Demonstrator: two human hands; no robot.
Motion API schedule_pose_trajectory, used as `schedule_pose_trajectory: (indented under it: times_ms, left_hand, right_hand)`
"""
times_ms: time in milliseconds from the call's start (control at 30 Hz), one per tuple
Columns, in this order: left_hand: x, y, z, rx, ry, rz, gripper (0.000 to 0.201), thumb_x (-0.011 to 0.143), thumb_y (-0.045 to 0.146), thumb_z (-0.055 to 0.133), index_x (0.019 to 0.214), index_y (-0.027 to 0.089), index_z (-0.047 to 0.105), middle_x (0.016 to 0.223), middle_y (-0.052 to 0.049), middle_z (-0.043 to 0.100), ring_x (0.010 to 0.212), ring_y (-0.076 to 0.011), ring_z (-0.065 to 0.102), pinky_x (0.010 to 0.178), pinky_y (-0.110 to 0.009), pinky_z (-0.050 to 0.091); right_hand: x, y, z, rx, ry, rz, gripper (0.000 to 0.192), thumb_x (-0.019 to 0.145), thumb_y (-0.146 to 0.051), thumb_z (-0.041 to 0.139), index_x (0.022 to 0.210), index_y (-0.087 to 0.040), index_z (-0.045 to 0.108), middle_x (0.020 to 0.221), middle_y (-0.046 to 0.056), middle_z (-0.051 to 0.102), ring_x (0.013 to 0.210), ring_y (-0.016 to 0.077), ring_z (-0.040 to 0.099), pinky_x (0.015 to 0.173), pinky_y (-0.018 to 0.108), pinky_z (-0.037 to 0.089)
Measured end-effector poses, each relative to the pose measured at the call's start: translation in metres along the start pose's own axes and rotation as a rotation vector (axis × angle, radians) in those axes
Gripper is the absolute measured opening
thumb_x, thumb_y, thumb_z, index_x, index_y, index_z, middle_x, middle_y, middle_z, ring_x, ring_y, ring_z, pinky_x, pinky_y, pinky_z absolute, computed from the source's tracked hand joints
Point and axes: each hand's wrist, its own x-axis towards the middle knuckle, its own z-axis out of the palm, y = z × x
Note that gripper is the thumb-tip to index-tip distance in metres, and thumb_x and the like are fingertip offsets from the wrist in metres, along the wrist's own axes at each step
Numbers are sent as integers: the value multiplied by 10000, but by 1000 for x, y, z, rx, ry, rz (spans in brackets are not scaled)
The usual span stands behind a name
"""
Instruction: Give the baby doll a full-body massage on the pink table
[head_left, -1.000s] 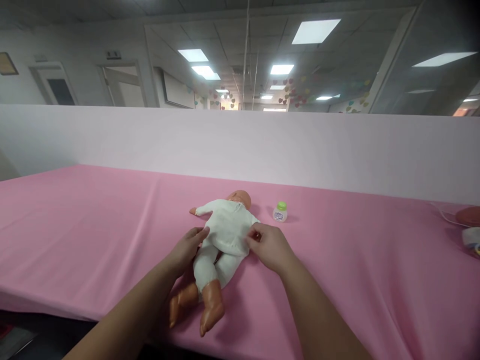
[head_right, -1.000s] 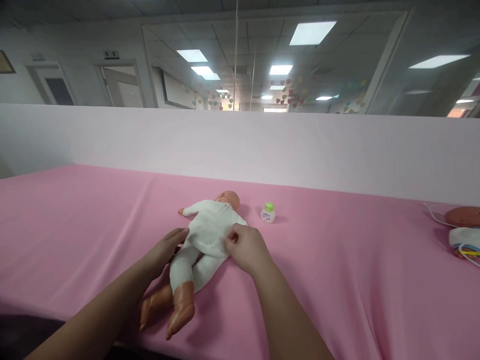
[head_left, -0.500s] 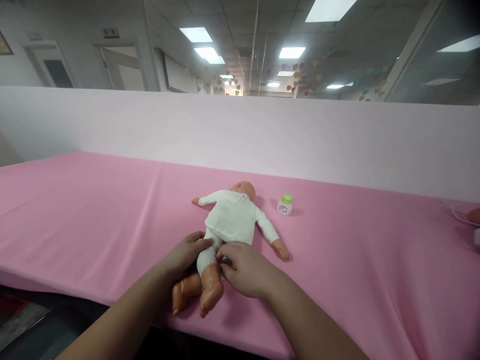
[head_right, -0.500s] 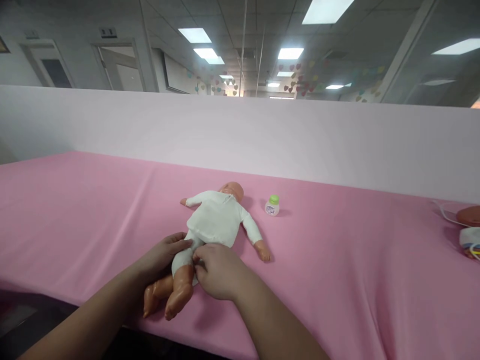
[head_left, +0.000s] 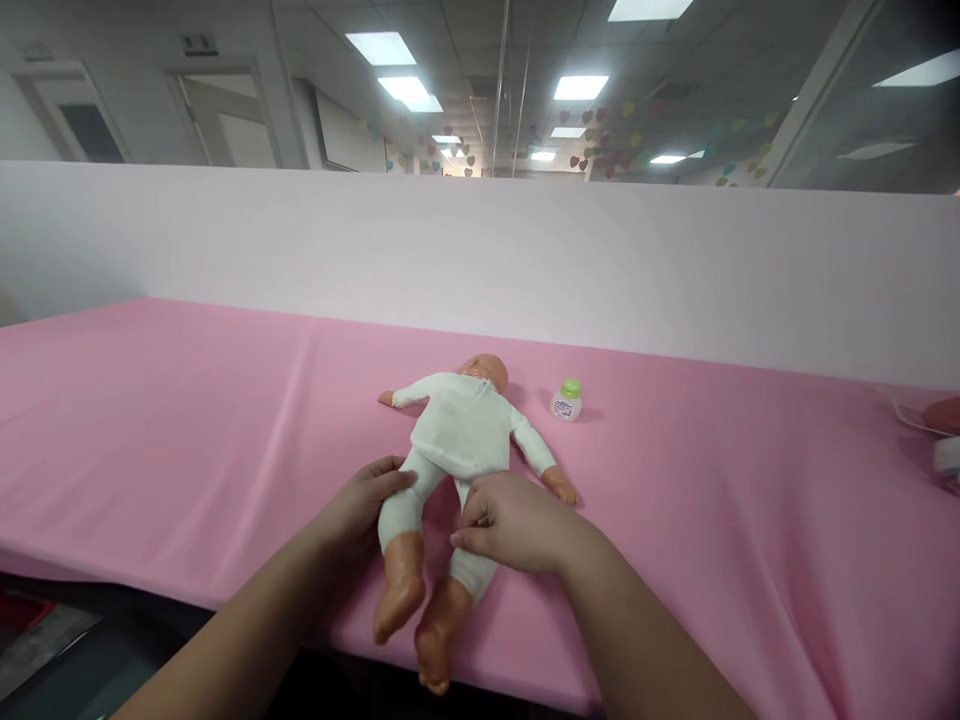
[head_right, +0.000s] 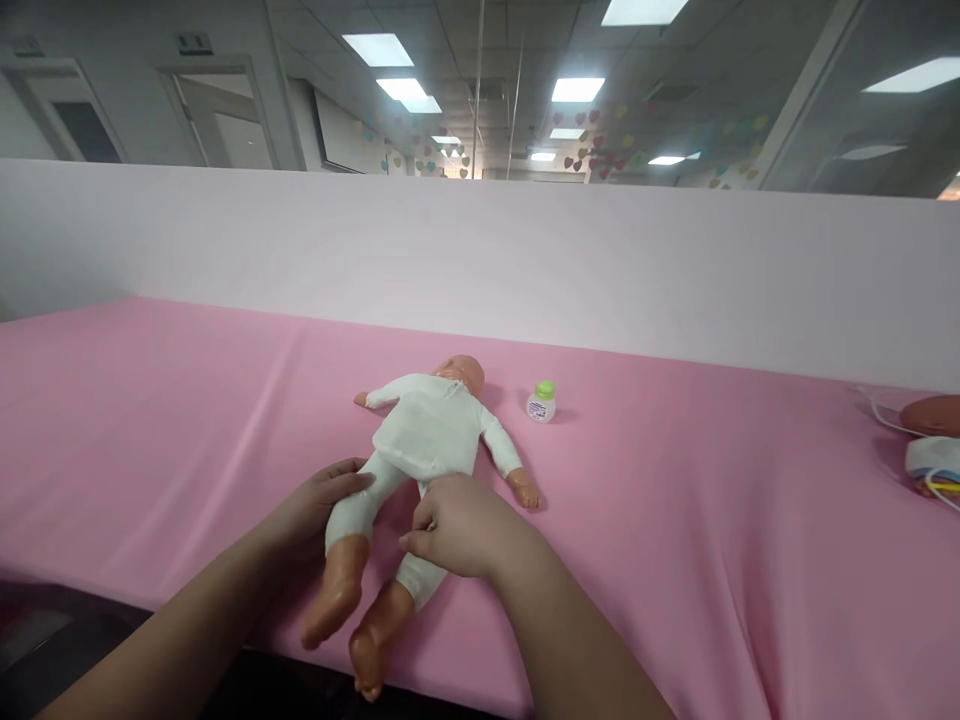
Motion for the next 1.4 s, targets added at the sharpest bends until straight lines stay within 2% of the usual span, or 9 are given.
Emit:
schedule_pose_trajectory:
  times_ms: [133,333,467,633,800,933,1033,1167,1400]
  left_hand:
    - [1,-6,9,65,-16,18,406,755,404,796,1062,172,666,830,-51,699,682,-210,632,641,-329,492]
    - [-7,-5,11,536,114,163,434,812,529,726,1098,202,737,979,-108,764,860,-316,694,718,-378,498]
    - [-8,10,10,815,198,266,359,802,537,722,1002,241,754,974,-104,761,864,-350,690,725,-396,481]
    - [11,45,20,1099,323,618,402,888,458,655,1223,244,717,1255,-133,704,1067,-382,673,952,-486,476]
    - [40,56,35,1226,43,891,277,917,331,603,1131,232,748,1170,-114,730,1118,-355,663,1046,-508,456]
    - [51,40,30,1216,-218,899,255,934,259,553,1038,229,784,1016,-111,761,1005,-343,704,1017,-541,483]
    - [52,26,18,1150,-226,893,330,948,266,556,1193,243,775,1190,-117,770,1155,-367,696,1024,-532,507]
    - [48,20,7,1130,-213,938,354,984,312,566,1273,243,757,1305,-98,755,1262,-346,678,1065,-492,521]
    - [44,23,11,1238,-321,997,327,984,272,541,1227,204,749,1191,-76,801,1135,-284,751,966,-431,603]
  right_hand:
    - [-2,3,-5,2,-15,84,211,793,-263,766,593,-233,706,616,-33,616,573,121,500,525,295,290]
    - [0,4,-7,23,16,80,162,776,-290,790,641,-233,721,681,-30,682,591,125,546,512,280,294]
    - [1,5,-11,11,205,148,106,802,-318,777,745,-244,727,824,-12,739,724,166,620,565,278,328]
    - [5,14,-15,-4,439,184,91,859,-342,741,893,-258,739,959,24,739,880,213,644,702,303,427]
    - [7,21,-17,-54,466,202,157,908,-304,693,1043,-274,768,1098,50,750,988,247,659,802,331,458]
    - [3,14,-17,-150,385,156,195,964,-248,593,1070,-264,755,1064,45,764,988,239,684,828,336,469]
    - [-1,8,-12,-191,331,141,291,972,-266,586,1220,-257,737,1266,68,750,1172,277,676,959,380,482]
    - [-2,3,-2,-175,240,186,520,985,-332,592,1488,-200,603,1584,105,549,1486,312,484,1202,448,376]
    - [-1,-11,-1,-228,161,202,511,997,-303,537,1476,-139,609,1538,142,589,1449,319,537,1174,475,454]
